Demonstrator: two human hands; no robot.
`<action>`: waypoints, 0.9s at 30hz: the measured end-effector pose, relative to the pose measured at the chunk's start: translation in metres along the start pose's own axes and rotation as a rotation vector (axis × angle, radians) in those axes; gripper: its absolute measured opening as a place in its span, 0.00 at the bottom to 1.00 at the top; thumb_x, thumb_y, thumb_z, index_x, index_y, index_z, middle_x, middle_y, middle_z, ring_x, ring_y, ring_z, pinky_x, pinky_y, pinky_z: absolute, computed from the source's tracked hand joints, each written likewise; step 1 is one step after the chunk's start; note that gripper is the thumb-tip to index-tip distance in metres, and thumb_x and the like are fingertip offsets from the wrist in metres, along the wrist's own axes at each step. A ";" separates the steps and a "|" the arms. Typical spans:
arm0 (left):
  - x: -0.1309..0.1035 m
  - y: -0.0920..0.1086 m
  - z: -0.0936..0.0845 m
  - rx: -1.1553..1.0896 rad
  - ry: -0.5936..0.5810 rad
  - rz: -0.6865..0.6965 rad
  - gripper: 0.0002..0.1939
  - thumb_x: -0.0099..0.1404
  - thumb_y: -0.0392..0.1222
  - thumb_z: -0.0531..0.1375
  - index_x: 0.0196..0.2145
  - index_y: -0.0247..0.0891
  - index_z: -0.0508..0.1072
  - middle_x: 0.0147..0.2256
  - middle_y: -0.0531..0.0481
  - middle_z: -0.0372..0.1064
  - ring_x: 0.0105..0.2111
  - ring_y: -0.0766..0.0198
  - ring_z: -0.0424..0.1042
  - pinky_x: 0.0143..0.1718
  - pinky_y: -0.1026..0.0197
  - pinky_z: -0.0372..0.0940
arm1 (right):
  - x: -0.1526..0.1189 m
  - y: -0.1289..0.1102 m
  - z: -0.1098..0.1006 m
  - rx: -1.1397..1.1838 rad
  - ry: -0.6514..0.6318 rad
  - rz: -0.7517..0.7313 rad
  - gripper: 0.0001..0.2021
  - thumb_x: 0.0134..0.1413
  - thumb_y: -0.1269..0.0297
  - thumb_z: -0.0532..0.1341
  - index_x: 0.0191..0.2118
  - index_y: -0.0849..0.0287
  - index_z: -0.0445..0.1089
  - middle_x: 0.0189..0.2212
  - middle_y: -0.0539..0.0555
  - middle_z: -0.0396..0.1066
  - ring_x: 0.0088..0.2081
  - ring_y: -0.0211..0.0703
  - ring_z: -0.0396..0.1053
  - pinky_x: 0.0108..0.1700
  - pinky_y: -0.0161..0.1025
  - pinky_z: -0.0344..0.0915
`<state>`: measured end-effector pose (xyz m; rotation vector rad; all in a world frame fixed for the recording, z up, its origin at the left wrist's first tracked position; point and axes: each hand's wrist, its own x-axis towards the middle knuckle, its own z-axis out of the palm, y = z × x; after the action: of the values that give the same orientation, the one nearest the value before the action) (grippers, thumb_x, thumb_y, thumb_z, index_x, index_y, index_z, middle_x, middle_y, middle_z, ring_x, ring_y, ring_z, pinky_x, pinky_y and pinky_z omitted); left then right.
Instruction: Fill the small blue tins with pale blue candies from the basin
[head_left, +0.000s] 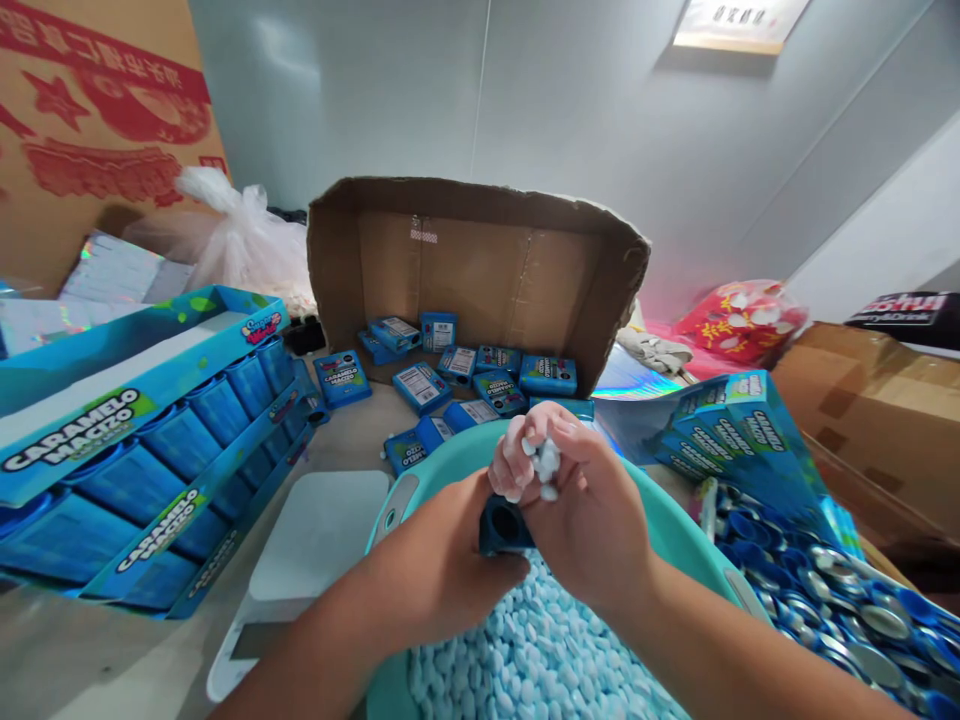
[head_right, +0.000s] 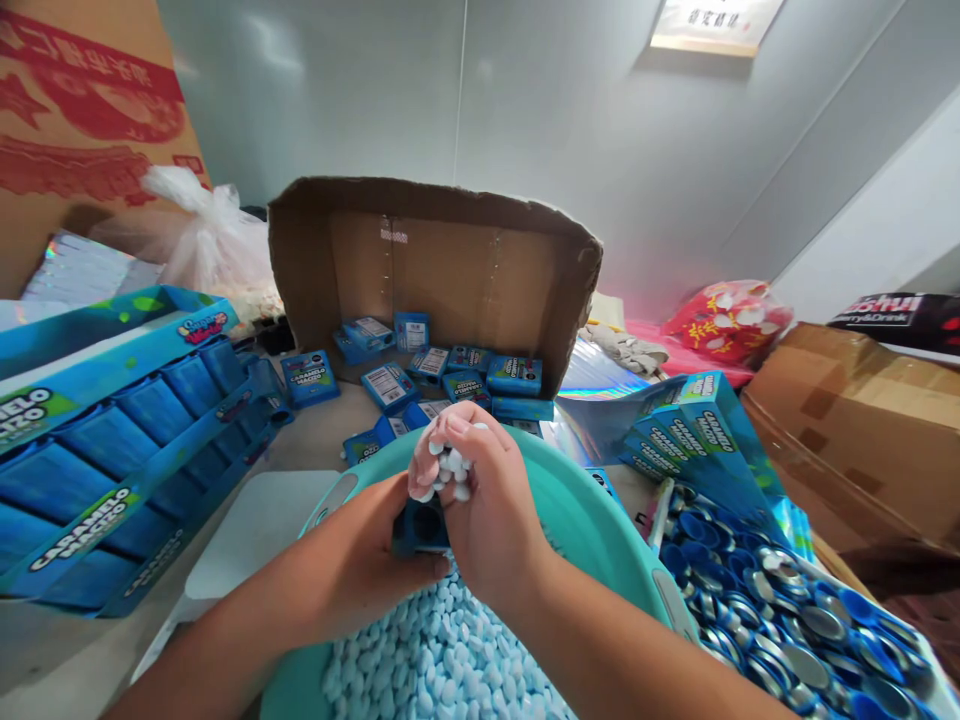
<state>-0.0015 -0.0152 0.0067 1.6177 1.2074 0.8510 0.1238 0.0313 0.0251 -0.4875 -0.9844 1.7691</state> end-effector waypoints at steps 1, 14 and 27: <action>0.000 -0.001 0.000 0.000 -0.006 0.008 0.21 0.54 0.28 0.59 0.46 0.44 0.70 0.43 0.57 0.72 0.44 0.60 0.69 0.41 0.63 0.62 | 0.000 0.000 0.000 -0.002 0.008 -0.001 0.10 0.55 0.60 0.60 0.25 0.56 0.66 0.19 0.47 0.63 0.23 0.37 0.60 0.29 0.36 0.57; 0.001 -0.006 0.000 -0.011 -0.013 0.060 0.25 0.54 0.29 0.61 0.50 0.44 0.70 0.45 0.57 0.71 0.44 0.60 0.69 0.42 0.61 0.62 | 0.000 0.000 -0.002 0.032 -0.056 -0.005 0.12 0.57 0.61 0.59 0.24 0.57 0.63 0.22 0.48 0.65 0.25 0.38 0.63 0.32 0.37 0.62; 0.003 -0.002 0.002 0.057 0.037 0.064 0.20 0.55 0.31 0.60 0.45 0.42 0.71 0.46 0.53 0.73 0.45 0.56 0.71 0.41 0.60 0.63 | -0.001 -0.003 0.000 0.044 -0.088 -0.003 0.09 0.57 0.59 0.61 0.28 0.57 0.69 0.28 0.50 0.71 0.31 0.43 0.73 0.38 0.41 0.70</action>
<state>0.0000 -0.0128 0.0039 1.7011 1.2207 0.8972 0.1261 0.0307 0.0272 -0.3839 -1.0044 1.8186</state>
